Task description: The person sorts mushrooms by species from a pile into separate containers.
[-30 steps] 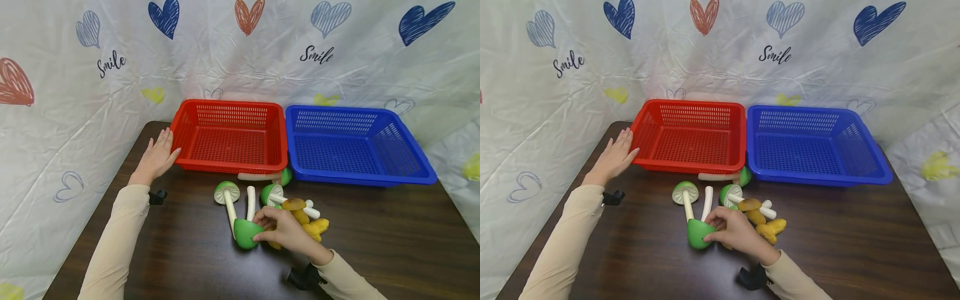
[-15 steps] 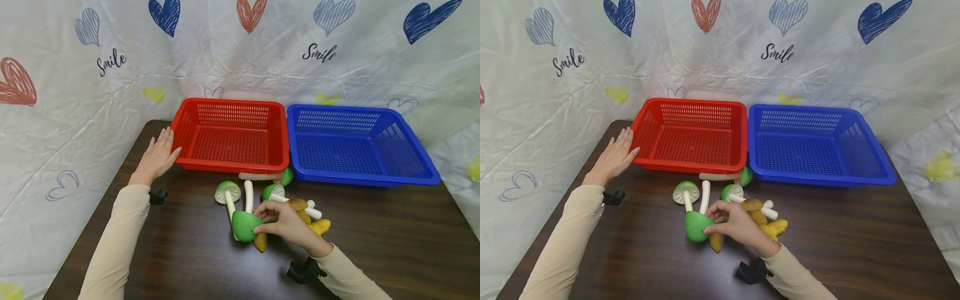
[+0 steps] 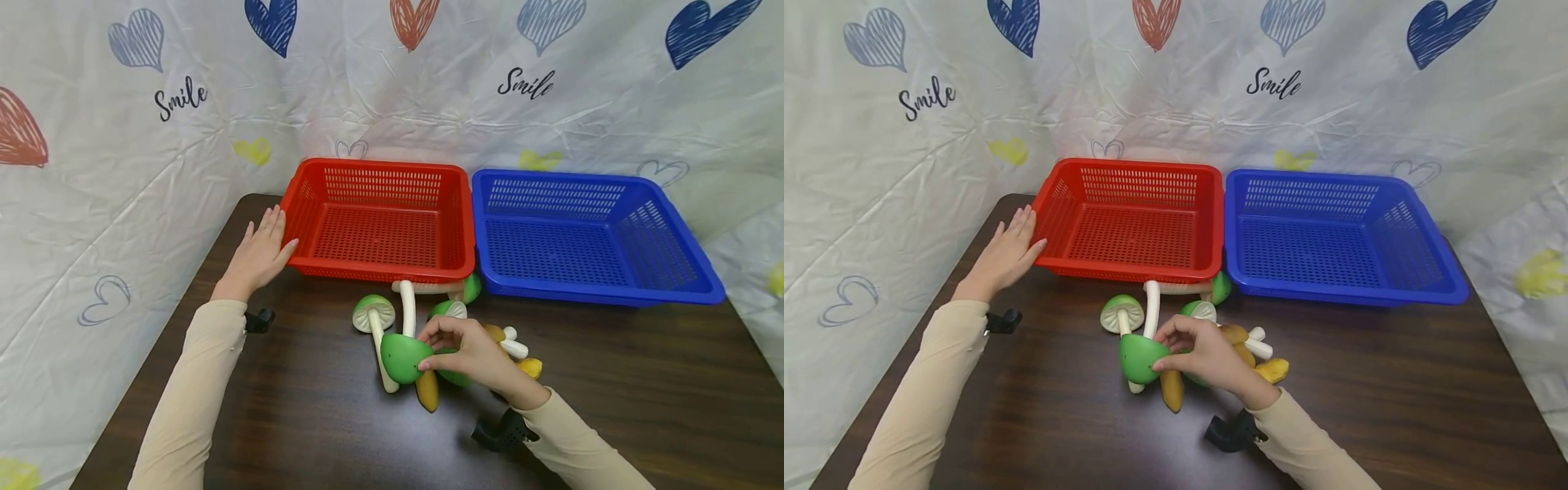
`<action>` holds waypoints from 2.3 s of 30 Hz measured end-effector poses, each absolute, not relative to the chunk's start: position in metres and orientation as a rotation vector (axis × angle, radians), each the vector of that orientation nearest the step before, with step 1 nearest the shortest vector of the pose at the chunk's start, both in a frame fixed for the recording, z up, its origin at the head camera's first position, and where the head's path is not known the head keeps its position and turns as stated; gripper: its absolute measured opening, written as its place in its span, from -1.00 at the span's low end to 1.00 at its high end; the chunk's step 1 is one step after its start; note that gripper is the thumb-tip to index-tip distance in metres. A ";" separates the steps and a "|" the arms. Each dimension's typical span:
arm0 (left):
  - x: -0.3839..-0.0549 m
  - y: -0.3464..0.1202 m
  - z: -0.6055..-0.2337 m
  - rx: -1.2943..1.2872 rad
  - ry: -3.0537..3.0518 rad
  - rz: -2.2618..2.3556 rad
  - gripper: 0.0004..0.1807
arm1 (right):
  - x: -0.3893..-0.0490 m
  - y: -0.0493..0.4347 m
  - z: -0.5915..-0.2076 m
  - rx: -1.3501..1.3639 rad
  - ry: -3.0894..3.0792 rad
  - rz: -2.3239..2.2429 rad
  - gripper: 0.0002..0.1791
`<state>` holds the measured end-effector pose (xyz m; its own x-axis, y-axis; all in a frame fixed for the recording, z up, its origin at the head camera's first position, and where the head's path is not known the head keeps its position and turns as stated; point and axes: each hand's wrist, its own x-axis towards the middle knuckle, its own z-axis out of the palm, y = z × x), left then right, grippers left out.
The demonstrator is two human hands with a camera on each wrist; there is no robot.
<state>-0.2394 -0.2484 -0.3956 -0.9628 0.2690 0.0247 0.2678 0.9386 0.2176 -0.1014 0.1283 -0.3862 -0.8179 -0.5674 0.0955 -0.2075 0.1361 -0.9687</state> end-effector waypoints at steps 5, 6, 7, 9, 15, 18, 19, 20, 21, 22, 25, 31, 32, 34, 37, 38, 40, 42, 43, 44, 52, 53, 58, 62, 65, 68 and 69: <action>-0.240 -0.247 -0.395 0.429 3.079 0.339 -0.22 | -0.109 0.134 -0.373 -0.863 2.147 -1.699 -0.73; -0.240 -0.247 -0.395 0.429 3.077 0.334 -0.22 | -0.110 0.136 -0.370 -0.880 2.148 -1.688 -0.73; -0.240 -0.247 -0.395 0.430 3.077 0.330 -0.22 | -0.111 0.137 -0.367 -0.894 2.150 -1.676 -0.73; -0.241 -0.247 -0.396 0.427 3.074 0.328 -0.22 | -0.113 0.139 -0.362 -0.905 2.144 -1.660 -0.73; -0.242 -0.248 -0.395 0.429 3.071 0.335 -0.23 | -0.113 0.143 -0.350 -0.919 2.133 -1.645 -0.73; -0.242 -0.249 -0.395 0.426 3.075 0.330 -0.23 | -0.113 0.143 -0.346 -0.944 2.141 -1.646 -0.74; -0.242 -0.249 -0.395 0.424 3.076 0.329 -0.23 | -0.114 0.143 -0.345 -0.954 2.146 -1.647 -0.74; -0.242 -0.250 -0.396 0.422 3.078 0.327 -0.23 | -0.114 0.143 -0.344 -0.964 2.153 -1.648 -0.74; -0.242 -0.250 -0.396 0.420 3.080 0.321 -0.23 | -0.114 0.143 -0.343 -0.971 2.159 -1.650 -0.74; -0.242 -0.250 -0.396 0.421 3.081 0.319 -0.23 | -0.115 0.143 -0.342 -0.976 2.165 -1.652 -0.74; -0.242 -0.250 -0.396 0.422 3.079 0.320 -0.23 | -0.118 0.143 -0.339 -0.983 2.170 -1.664 -0.74; -0.240 -0.250 -0.394 0.431 3.068 0.340 -0.23 | -0.124 0.142 -0.334 -1.037 2.174 -1.659 -0.75; -0.240 -0.250 -0.393 0.432 3.067 0.343 -0.23 | -0.125 0.142 -0.333 -1.042 2.176 -1.656 -0.74; -0.240 -0.250 -0.393 0.434 3.068 0.349 -0.23 | -0.128 0.140 -0.331 -1.055 2.175 -1.650 -0.74; -0.240 -0.250 -0.394 0.435 3.070 0.345 -0.23 | -0.133 0.138 -0.329 -1.068 2.159 -1.657 -0.73; -0.241 -0.250 -0.395 0.436 3.070 0.344 -0.23 | -0.135 0.138 -0.329 -1.076 2.157 -1.656 -0.72; -0.241 -0.251 -0.395 0.442 3.075 0.343 -0.23 | -0.139 0.137 -0.328 -1.093 2.162 -1.652 -0.72; -0.241 -0.251 -0.396 0.444 3.077 0.343 -0.23 | -0.143 0.136 -0.327 -1.093 2.168 -1.650 -0.73; -0.241 -0.251 -0.396 0.445 3.079 0.345 -0.23 | -0.146 0.136 -0.327 -1.093 2.170 -1.649 -0.73; -0.241 -0.251 -0.396 0.445 3.081 0.347 -0.23 | -0.148 0.135 -0.326 -1.097 2.164 -1.653 -0.73; -0.240 -0.248 -0.395 0.443 3.084 0.353 -0.24 | -0.162 0.131 -0.323 -1.027 2.100 -1.709 -0.76; -0.240 -0.248 -0.395 0.442 3.082 0.356 -0.24 | -0.164 0.131 -0.322 -1.019 2.104 -1.709 -0.77; -0.239 -0.249 -0.395 0.435 3.087 0.339 -0.24 | -0.172 0.132 -0.320 -1.033 2.126 -1.694 -0.78; -0.239 -0.250 -0.394 0.438 3.087 0.332 -0.24 | -0.179 0.134 -0.318 -1.020 2.151 -1.673 -0.79; -0.239 -0.250 -0.395 0.439 3.086 0.334 -0.23 | -0.185 0.135 -0.318 -1.007 2.159 -1.674 -0.79; -0.239 -0.250 -0.395 0.435 3.093 0.332 -0.23 | -0.192 0.134 -0.319 -1.008 2.171 -1.674 -0.78; -0.239 -0.250 -0.395 0.434 3.095 0.329 -0.23 | -0.195 0.133 -0.320 -1.008 2.177 -1.673 -0.78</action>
